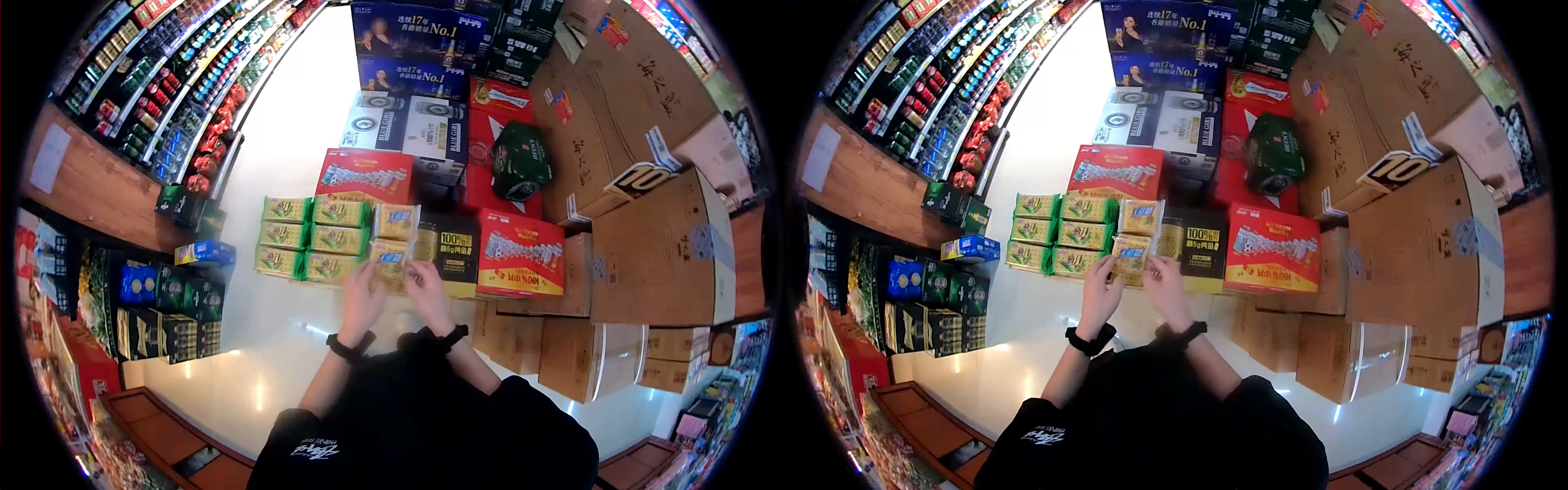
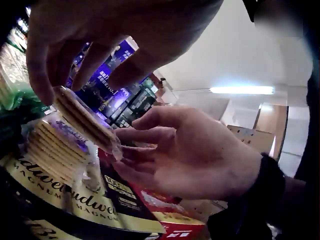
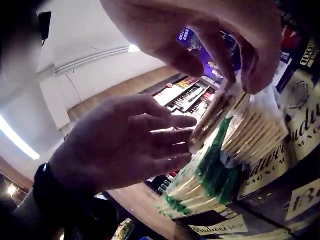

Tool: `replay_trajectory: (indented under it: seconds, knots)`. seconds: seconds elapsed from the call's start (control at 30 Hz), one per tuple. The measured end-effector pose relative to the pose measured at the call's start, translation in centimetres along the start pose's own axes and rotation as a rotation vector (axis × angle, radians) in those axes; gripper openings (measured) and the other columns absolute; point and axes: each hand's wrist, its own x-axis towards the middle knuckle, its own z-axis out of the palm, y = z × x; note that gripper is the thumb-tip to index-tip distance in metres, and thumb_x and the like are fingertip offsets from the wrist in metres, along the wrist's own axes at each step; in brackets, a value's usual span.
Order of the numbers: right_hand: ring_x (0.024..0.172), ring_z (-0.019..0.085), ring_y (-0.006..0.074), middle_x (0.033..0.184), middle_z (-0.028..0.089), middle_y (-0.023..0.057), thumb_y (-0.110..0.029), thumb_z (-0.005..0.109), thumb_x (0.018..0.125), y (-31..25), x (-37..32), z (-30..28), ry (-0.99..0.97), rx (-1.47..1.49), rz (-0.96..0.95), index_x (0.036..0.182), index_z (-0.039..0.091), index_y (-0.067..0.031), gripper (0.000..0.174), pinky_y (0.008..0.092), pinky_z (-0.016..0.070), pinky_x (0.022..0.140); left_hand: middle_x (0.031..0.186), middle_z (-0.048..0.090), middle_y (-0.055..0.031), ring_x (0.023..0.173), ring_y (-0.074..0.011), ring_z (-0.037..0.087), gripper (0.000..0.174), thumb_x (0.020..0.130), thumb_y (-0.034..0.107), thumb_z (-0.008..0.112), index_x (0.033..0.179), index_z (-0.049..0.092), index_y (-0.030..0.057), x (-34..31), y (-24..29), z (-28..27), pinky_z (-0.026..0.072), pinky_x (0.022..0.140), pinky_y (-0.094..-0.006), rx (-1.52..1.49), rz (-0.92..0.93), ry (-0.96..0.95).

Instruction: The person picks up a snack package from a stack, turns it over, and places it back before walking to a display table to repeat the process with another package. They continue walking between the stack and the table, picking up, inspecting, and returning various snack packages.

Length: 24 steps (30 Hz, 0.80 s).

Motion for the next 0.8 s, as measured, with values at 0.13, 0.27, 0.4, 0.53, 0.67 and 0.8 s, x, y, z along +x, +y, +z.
replay_trajectory:
  seconds: [0.13,0.27,0.4,0.53,0.67,0.8]
  knots:
    - [0.087,0.055,0.0216,0.106,0.051,0.0134,-0.005,0.061,0.075,0.9,1.2,-0.3,-0.003,-0.155,-0.086,0.110,0.057,0.0010,0.036,0.0276,0.0472,0.073,0.124,0.048,-0.0203,0.107,-0.0317,0.053,0.044,0.078,0.007,0.054,0.120,0.049,-0.0051,0.8,-0.3,1.6,0.0468,0.083,-0.0335,0.064,-0.052,-0.003]
    - [0.086,0.055,0.0167,0.108,0.049,0.0106,-0.004,0.061,0.077,1.1,1.4,-0.3,-0.027,-0.075,-0.010,0.113,0.056,0.0001,0.037,0.0247,0.0463,0.072,0.124,0.048,-0.0216,0.108,-0.0324,0.052,0.045,0.078,0.007,0.054,0.120,0.048,-0.0070,1.4,-0.2,2.4,0.0465,0.085,-0.0329,0.053,-0.072,0.041]
    - [0.085,0.055,0.0162,0.108,0.048,0.0102,-0.003,0.061,0.076,1.5,1.7,-1.1,-0.084,-0.119,-0.057,0.112,0.056,0.0003,0.037,0.0254,0.0468,0.071,0.126,0.047,-0.0221,0.110,-0.0332,0.051,0.045,0.078,0.007,0.054,0.120,0.048,-0.0076,1.2,0.8,2.5,0.0448,0.088,-0.0339,0.097,-0.093,0.076]
    - [0.079,0.055,0.0198,0.097,0.050,0.0119,-0.005,0.064,0.072,1.3,2.0,-1.3,-0.133,-0.100,-0.045,0.116,0.055,-0.0009,0.045,0.0277,0.0456,0.067,0.125,0.047,-0.0219,0.111,-0.0336,0.050,0.044,0.078,0.006,0.055,0.119,0.049,-0.0064,0.7,1.5,2.4,0.0426,0.091,-0.0355,0.123,-0.097,0.129]
    - [0.074,0.054,0.0196,0.094,0.049,0.0120,-0.004,0.063,0.072,0.8,1.5,-1.8,-0.137,-0.111,-0.032,0.116,0.053,-0.0009,0.045,0.0277,0.0454,0.065,0.120,0.051,-0.0235,0.111,-0.0355,0.049,0.043,0.077,0.009,0.058,0.117,0.050,-0.0037,-0.7,2.3,2.2,0.0395,0.094,-0.0394,0.042,-0.120,0.245]
    - [0.072,0.053,0.0175,0.089,0.050,0.0101,-0.001,0.060,0.074,0.5,0.8,-1.7,-0.079,-0.118,-0.138,0.112,0.053,-0.0015,0.039,0.0275,0.0450,0.062,0.100,0.063,-0.0192,0.090,-0.0280,0.062,0.034,0.079,0.008,0.057,0.111,0.055,-0.0025,-0.9,2.2,0.8,0.0475,0.079,-0.0329,-0.156,-0.219,0.334]
